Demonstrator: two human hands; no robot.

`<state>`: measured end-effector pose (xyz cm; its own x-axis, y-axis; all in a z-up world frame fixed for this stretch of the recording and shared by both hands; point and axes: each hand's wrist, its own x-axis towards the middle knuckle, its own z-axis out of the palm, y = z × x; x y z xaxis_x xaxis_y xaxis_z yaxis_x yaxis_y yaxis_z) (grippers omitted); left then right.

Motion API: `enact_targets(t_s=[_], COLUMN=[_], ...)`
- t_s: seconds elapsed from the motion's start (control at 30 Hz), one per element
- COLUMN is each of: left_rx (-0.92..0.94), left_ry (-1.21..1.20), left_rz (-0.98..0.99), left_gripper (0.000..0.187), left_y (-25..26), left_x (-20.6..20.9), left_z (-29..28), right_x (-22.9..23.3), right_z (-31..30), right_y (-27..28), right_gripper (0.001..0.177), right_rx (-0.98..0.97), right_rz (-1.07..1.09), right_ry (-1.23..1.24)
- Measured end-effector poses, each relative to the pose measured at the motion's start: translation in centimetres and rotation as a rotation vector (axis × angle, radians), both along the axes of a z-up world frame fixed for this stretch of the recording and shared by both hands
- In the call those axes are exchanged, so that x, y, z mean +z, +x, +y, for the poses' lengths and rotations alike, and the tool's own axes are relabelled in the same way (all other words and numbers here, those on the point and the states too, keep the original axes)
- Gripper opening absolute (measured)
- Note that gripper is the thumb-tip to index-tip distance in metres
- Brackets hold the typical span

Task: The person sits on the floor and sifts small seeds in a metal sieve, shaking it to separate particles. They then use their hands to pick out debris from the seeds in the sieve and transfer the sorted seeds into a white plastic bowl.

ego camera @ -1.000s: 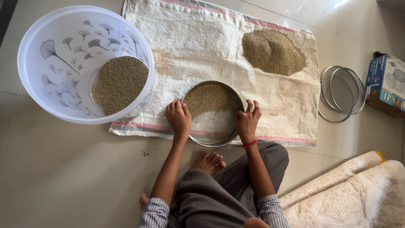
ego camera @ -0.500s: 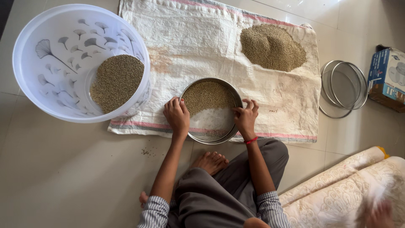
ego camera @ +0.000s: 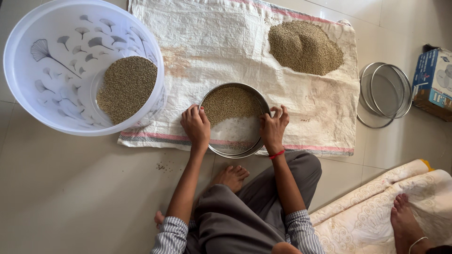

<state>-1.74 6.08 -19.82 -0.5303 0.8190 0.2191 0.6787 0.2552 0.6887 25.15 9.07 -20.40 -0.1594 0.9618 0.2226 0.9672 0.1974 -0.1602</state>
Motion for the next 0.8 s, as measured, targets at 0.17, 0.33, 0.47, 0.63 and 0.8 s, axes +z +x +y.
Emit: enact_targets(t_s=[0.17,0.33,0.47,0.63,0.8], left_rx=[-0.002,0.002,-0.008,-0.006,-0.003], left_ry=[-0.001,-0.011,-0.051,-0.033,-0.022], left_rz=[0.002,0.005,0.004,0.002,-0.005], left_gripper=[0.022,0.023,0.024,0.025,0.024], left_y=[0.0,0.0,0.1,0.1,0.1], left_x=[0.0,-0.4,-0.9,-0.8,-0.4], left_z=[-0.1,0.0,0.1,0.1,0.0], right_x=[-1.7,-1.2,-0.5,-0.2,0.5], right_z=[0.6,1.0,1.0,0.9,0.6], right_y=[0.2,0.0,-0.3,-0.8,-1.5], right_gripper=[0.005,0.013,0.017,0.019,0.022], right_rx=[0.009,0.03,0.028,0.031,0.058], right_rz=[-0.121,-0.155,-0.141,-0.185,-0.225], right_ry=[0.021,-0.004,-0.008,-0.001,0.031])
